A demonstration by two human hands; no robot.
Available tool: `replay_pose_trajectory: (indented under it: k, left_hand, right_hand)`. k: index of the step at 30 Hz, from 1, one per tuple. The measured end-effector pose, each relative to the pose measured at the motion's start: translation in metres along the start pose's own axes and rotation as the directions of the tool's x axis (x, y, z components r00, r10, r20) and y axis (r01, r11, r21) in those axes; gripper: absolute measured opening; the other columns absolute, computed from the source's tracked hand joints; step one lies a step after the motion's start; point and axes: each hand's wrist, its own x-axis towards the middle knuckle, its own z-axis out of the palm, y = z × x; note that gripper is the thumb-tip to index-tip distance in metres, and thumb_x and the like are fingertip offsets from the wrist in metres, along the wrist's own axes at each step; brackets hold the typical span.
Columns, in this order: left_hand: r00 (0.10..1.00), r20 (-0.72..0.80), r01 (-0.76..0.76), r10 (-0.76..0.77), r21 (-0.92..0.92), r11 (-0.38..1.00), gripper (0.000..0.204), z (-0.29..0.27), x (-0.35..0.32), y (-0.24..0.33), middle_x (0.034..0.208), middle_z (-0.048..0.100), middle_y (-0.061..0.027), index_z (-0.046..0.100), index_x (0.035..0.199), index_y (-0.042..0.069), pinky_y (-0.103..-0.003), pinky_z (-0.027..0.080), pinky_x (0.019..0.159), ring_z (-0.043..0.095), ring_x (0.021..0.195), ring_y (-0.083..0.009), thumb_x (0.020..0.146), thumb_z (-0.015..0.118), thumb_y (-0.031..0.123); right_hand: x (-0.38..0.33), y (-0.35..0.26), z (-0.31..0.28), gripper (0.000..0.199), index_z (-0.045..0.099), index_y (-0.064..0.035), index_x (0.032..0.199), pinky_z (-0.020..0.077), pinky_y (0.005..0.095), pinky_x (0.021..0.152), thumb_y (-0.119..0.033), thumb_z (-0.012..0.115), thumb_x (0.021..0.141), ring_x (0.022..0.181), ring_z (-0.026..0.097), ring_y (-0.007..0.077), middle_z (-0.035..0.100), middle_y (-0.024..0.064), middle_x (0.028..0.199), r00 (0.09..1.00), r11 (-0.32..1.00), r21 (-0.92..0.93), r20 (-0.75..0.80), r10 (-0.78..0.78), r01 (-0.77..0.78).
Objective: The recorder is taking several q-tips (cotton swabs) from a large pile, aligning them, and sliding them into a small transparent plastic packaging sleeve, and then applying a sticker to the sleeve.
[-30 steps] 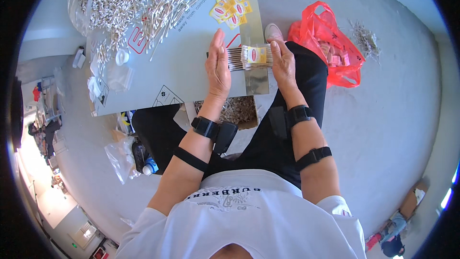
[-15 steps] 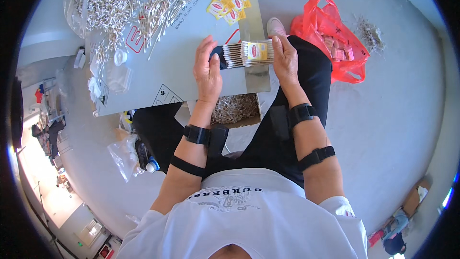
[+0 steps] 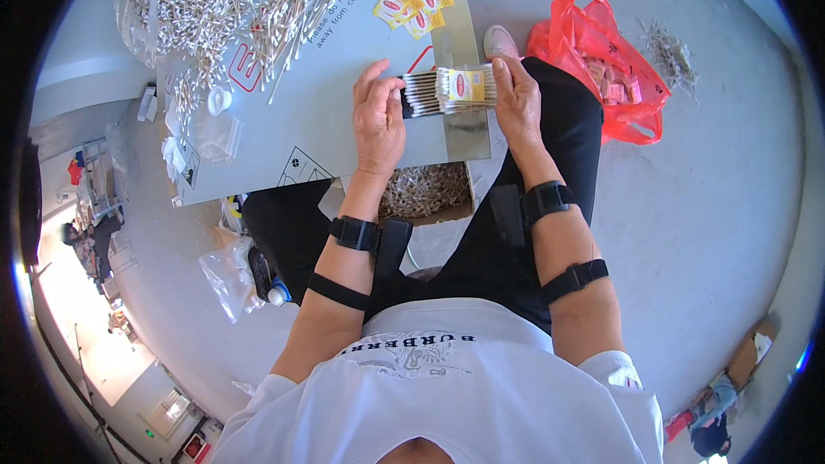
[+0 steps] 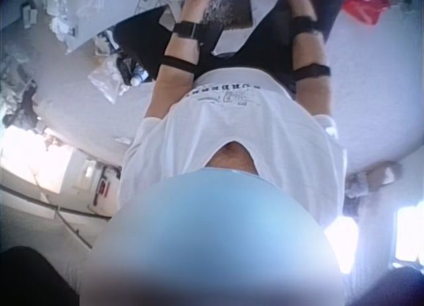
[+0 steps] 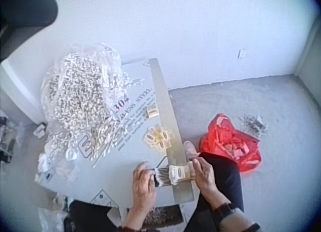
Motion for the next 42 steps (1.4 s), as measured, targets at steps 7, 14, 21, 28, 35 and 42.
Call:
replay_pose_trajectory:
  k: [7, 14, 21, 28, 35, 42]
  left_hand:
    - [1.0, 0.0, -0.022, 0.023, 0.055, 0.998, 0.021, 0.0011, 0.001, -0.0008, 0.128, 0.055, -0.0173, 0.061, 0.094, 0.001, -0.045, 0.043, 0.101, 0.05, 0.12, -0.0389, 0.078, 0.058, -0.012]
    - [0.999, -0.01, -0.035, 0.035, 0.054, 0.998, 0.021, 0.0014, 0.0007, -0.0017, 0.127, 0.055, -0.0172, 0.06, 0.095, -0.001, -0.045, 0.044, 0.101, 0.051, 0.119, -0.0385, 0.078, 0.058, -0.012]
    - [1.0, 0.0, -0.027, 0.027, -0.021, 0.999, 0.02, -0.0036, 0.0041, -0.0054, 0.124, 0.057, -0.0163, 0.058, 0.088, 0.001, -0.043, 0.046, 0.097, 0.053, 0.117, -0.0379, 0.075, 0.061, -0.013]
    - [0.999, -0.008, -0.054, 0.054, 0.001, 0.999, 0.02, -0.004, 0.0023, -0.0051, 0.122, 0.058, -0.0163, 0.058, 0.085, 0.002, -0.043, 0.046, 0.097, 0.053, 0.117, -0.0378, 0.073, 0.062, -0.013]
    - [0.998, -0.004, -0.066, 0.066, 0.021, 0.998, 0.017, -0.0037, 0.0018, -0.0045, 0.122, 0.058, -0.0153, 0.06, 0.083, 0.001, -0.044, 0.046, 0.097, 0.053, 0.118, -0.0374, 0.074, 0.062, -0.013]
    - [0.999, 0.0, -0.052, 0.052, 0.037, 0.998, 0.017, -0.0032, 0.0015, -0.0039, 0.123, 0.058, -0.0146, 0.061, 0.083, 0.001, -0.043, 0.046, 0.097, 0.053, 0.119, -0.0372, 0.074, 0.062, -0.013]
  right_hand:
    - [0.0003, -0.0014, 0.0001, 0.04, 0.067, -0.0013, 0.111, 0.0475, 0.0284, 0.079, -0.038, 0.052, 0.102, 0.085, 0.058, 0.013, 0.066, 0.008, 0.088, 1.0, 0.999, -0.033, -0.001, 0.004, -0.004]
    - [-0.0003, -0.0014, 0.0007, 0.039, 0.067, -0.0015, 0.111, 0.047, 0.0272, 0.08, -0.037, 0.053, 0.102, 0.085, 0.057, 0.012, 0.066, 0.0065, 0.089, 1.0, 1.0, -0.006, 0.0, 0.02, -0.02]
    - [0.0005, 0.0006, 0.0005, 0.039, 0.067, -0.0007, 0.111, 0.047, 0.0271, 0.08, -0.037, 0.053, 0.102, 0.086, 0.057, 0.0118, 0.066, 0.0066, 0.089, 1.0, 1.0, 0.012, -0.001, 0.019, -0.019]
    - [0.0008, 0.0026, 0.0013, 0.039, 0.067, -0.0005, 0.111, 0.0474, 0.0276, 0.08, -0.036, 0.054, 0.102, 0.086, 0.058, 0.0125, 0.066, 0.0074, 0.089, 1.0, 1.0, -0.005, -0.012, -0.007, 0.007]
    - [0.0017, 0.0034, 0.0013, 0.037, 0.067, -0.0003, 0.111, 0.0478, 0.0279, 0.079, -0.034, 0.054, 0.102, 0.086, 0.06, 0.0138, 0.068, 0.0091, 0.089, 0.999, 0.999, -0.044, -0.032, -0.02, 0.019]
    - [0.0018, 0.003, 0.0005, 0.036, 0.067, -0.0002, 0.111, 0.0478, 0.0279, 0.08, -0.033, 0.054, 0.102, 0.087, 0.06, 0.0136, 0.068, 0.0089, 0.091, 0.999, 0.999, -0.045, -0.024, -0.024, 0.023]
